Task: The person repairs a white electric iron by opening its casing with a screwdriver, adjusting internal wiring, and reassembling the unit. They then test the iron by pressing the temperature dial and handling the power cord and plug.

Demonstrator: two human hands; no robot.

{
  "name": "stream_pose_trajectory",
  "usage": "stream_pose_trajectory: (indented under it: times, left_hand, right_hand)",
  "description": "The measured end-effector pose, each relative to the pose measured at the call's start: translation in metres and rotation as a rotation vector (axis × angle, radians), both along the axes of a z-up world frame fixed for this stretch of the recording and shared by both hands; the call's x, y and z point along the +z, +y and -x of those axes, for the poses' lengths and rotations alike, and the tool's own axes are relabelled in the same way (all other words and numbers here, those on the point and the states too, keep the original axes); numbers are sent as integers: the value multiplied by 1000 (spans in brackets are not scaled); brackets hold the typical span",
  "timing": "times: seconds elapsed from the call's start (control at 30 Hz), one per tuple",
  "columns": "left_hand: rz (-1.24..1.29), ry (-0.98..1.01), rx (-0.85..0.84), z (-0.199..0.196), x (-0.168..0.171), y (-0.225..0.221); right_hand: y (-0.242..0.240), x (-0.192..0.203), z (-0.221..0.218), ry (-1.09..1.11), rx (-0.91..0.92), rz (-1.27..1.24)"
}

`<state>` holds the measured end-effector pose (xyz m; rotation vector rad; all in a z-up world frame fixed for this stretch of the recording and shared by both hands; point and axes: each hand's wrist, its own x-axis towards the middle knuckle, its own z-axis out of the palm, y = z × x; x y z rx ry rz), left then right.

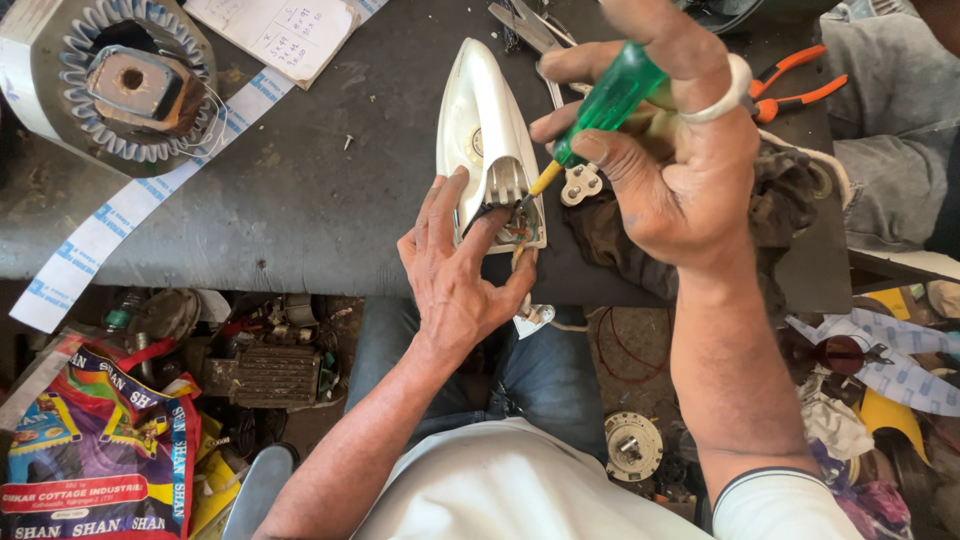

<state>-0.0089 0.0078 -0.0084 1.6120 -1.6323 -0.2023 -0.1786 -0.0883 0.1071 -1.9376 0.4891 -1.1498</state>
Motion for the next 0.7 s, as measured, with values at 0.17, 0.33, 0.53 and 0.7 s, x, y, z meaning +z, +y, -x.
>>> stream_pose_trajectory:
  times: [0.17, 0.33, 0.53, 0.7]
  left_hand:
    - [13, -61, -3, 3, -2, -4]
    - [39, -88, 0, 3, -8, -5]
    - [41, -96, -5, 1, -11, -7]
    - [33, -74, -9, 3, -14, -6]
  right_hand:
    - [-19, 15, 3, 89, 261, -88]
    - [-23, 19, -7, 174, 195, -87]
    - [-19, 12, -15, 122, 156, -55]
    - [-5, 10, -23, 61, -14, -80]
